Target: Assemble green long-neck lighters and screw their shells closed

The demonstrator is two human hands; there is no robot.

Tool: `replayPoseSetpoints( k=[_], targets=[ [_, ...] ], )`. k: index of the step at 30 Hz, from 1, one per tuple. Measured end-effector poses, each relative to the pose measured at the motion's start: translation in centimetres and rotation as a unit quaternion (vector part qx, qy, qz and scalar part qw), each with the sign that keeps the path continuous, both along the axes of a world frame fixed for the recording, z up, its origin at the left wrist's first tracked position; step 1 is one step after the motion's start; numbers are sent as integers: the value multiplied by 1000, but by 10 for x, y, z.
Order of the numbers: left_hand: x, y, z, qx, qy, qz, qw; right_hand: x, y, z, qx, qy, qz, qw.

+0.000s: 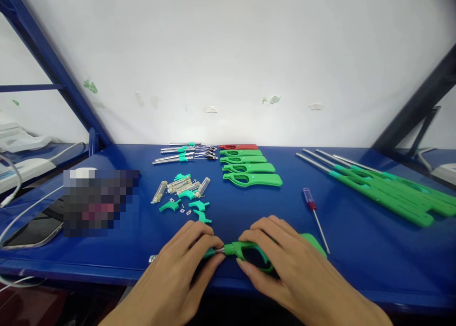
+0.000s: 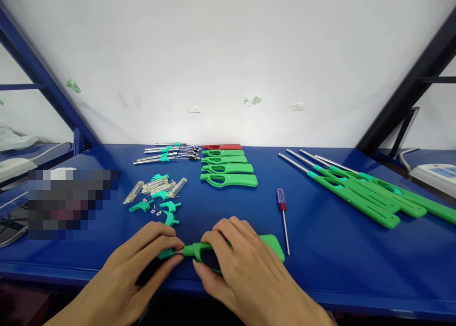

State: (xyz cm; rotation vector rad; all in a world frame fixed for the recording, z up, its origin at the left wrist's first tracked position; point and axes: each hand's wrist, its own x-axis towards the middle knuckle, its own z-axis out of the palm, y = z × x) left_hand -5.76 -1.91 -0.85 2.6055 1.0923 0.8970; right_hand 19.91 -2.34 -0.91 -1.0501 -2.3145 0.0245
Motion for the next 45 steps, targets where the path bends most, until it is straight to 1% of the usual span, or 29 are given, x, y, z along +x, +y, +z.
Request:
replayPoseSetpoints(
  k=[3, 8, 17, 22, 28, 32, 38, 45],
  targets=[
    [0, 0, 0, -2, 0, 1, 1000, 0, 0, 0, 14, 18, 0, 1000],
    [0, 2, -1, -3, -3, 3, 1000, 3, -2, 6, 5, 44, -2, 999],
    [0, 2, -2, 13, 2, 10, 1000, 6, -5, 11, 72, 8, 19, 997],
    [-1, 1, 0, 10, 2, 14, 1000, 8, -6, 13, 69, -3, 27, 997],
    [0, 4, 2, 26, -13, 11, 1000, 8, -8, 13, 77, -21, 34, 996],
    [0, 5, 2, 32, -19, 15, 999, 8, -8, 14, 67, -40, 36, 996],
    [-2, 4, 0, 33, -15, 16, 999, 10, -8, 15, 71, -55, 31, 995],
    [-2, 4, -1, 34, -15, 25, 999, 9, -7, 14, 78, -35, 26, 996]
  ],
)
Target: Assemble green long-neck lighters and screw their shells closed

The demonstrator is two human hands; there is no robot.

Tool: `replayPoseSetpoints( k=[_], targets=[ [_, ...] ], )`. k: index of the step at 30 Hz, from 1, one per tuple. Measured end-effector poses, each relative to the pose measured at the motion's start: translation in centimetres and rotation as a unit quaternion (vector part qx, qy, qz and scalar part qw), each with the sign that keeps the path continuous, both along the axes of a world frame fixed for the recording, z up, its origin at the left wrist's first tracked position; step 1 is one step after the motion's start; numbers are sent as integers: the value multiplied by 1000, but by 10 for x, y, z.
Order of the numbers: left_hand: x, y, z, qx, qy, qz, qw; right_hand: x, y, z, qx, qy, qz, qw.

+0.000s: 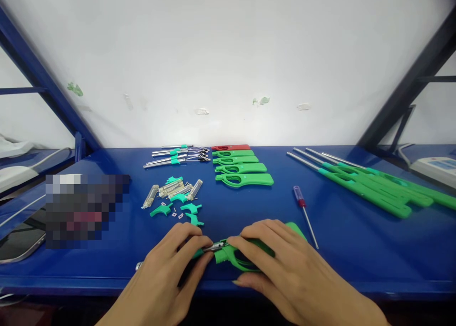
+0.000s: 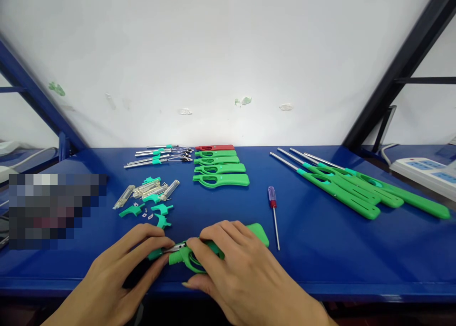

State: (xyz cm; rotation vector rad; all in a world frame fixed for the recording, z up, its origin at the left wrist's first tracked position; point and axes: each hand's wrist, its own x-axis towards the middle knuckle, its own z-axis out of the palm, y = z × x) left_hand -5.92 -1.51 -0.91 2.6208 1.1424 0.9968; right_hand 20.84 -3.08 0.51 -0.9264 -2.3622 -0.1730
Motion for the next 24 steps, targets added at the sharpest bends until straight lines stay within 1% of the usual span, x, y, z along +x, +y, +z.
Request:
replayPoseSetpoints(
  k=[4, 7, 10, 13, 16, 18, 21, 24],
  targets=[
    [0, 0, 2, 19, 0, -7, 1000, -2, 1, -3, 2, 18, -27, 999],
    [-1, 0, 2, 24, 3, -2, 1000, 5, 0, -7, -41, 11, -61, 997],
    [-2, 0, 1, 14, 10, 1, 1000, 27, -3, -12, -79, -14, -95, 992],
    [-2, 0, 0, 10, 9, 0, 1000, 54, -3, -16, -56, -25, -132, 989],
    [-2, 1, 0, 12, 5, -1, 1000, 70, 1, -14, -47, -9, -124, 991],
    [-2, 1, 0, 12, 4, 1, 1000, 71, 4, -12, -74, 17, -120, 990],
    [-2, 2, 1, 13, 2, 7, 1000, 66, 7, -10, -124, 60, -141, 980],
    [-2, 2, 1, 14, -2, 3, 1000, 62, 7, -11, -154, 92, -154, 972]
  ],
)
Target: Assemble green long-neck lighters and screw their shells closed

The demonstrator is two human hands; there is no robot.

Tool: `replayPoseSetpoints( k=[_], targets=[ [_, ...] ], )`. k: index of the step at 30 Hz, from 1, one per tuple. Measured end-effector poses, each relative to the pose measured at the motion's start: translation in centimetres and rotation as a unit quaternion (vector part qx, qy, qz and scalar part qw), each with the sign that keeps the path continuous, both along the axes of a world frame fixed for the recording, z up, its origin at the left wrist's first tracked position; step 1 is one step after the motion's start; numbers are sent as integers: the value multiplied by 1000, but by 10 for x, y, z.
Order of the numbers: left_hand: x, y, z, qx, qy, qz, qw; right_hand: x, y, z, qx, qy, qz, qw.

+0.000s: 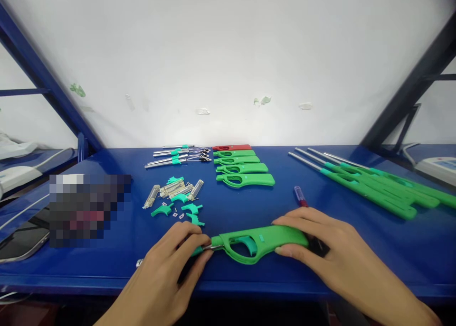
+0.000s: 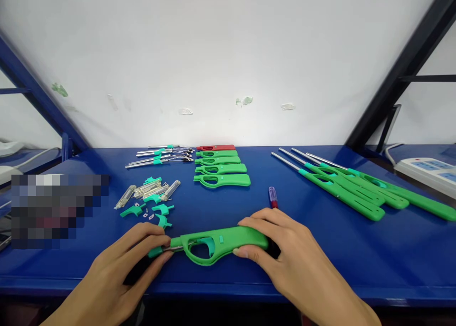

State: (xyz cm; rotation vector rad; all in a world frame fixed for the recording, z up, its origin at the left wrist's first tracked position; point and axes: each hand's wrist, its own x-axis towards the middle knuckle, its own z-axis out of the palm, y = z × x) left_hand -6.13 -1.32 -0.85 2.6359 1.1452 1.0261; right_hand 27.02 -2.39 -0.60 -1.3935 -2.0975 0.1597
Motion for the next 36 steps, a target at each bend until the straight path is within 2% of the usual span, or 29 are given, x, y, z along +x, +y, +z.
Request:
replayPoseSetpoints(
  k=[8, 14, 20, 25, 30, 36],
  targets=[
    [0, 1, -1, -3, -3, -4, 1000, 0, -2, -2, -18, 30, -20, 999],
    [-1, 0, -1, -31, -2, -6, 999, -4, -2, -4, 1, 31, -42, 999],
    [1, 1, 2, -26, -5, -12, 1000, -11, -7, -6, 15, 25, -61, 998],
    [1, 2, 0, -23, 5, -15, 1000, -11, -7, -5, -25, 38, -67, 997],
    [1, 2, 0, 22, 11, -13, 1000, -8, -7, -3, -61, 68, -45, 995],
    [1, 1, -4, 75, 16, 21, 997, -11, -9, 1, -81, 92, -44, 992]
  ],
)
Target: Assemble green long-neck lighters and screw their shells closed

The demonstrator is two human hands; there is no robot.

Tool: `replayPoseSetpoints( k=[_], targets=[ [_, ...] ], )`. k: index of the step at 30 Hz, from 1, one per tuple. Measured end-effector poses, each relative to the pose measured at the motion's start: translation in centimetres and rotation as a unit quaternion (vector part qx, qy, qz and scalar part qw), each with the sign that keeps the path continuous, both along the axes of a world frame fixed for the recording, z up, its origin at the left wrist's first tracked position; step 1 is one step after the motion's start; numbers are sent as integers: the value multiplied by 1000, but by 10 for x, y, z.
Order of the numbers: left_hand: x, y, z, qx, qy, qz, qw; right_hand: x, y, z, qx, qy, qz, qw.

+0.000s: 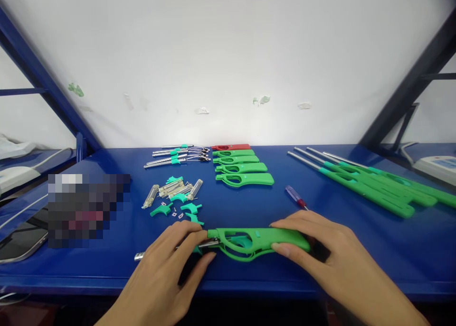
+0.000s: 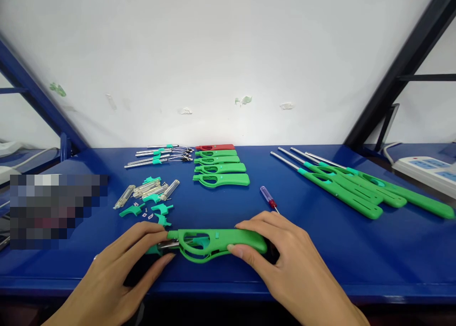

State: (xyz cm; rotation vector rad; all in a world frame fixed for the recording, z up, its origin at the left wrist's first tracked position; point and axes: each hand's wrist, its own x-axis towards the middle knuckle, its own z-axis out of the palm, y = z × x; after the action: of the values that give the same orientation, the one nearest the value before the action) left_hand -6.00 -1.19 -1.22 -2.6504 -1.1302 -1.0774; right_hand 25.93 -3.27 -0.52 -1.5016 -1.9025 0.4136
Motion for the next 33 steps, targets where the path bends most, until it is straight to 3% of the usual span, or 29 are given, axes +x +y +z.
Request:
replayPoseSetpoints(
  k=[11, 22, 29, 33],
  targets=[
    [-2, 3, -9, 4, -29, 8, 1000, 3, 1, -2, -39, 15, 16, 999],
    [1, 4, 0, 5, -38, -27, 999, -2, -2, 7, -139, -35, 67, 987],
    [3, 3, 5, -17, -35, -44, 998, -3, -3, 4, -97, -77, 106, 987],
    [3, 3, 7, -41, -43, -56, 997, -11, -5, 1, -12, -113, 116, 987]
  ],
)
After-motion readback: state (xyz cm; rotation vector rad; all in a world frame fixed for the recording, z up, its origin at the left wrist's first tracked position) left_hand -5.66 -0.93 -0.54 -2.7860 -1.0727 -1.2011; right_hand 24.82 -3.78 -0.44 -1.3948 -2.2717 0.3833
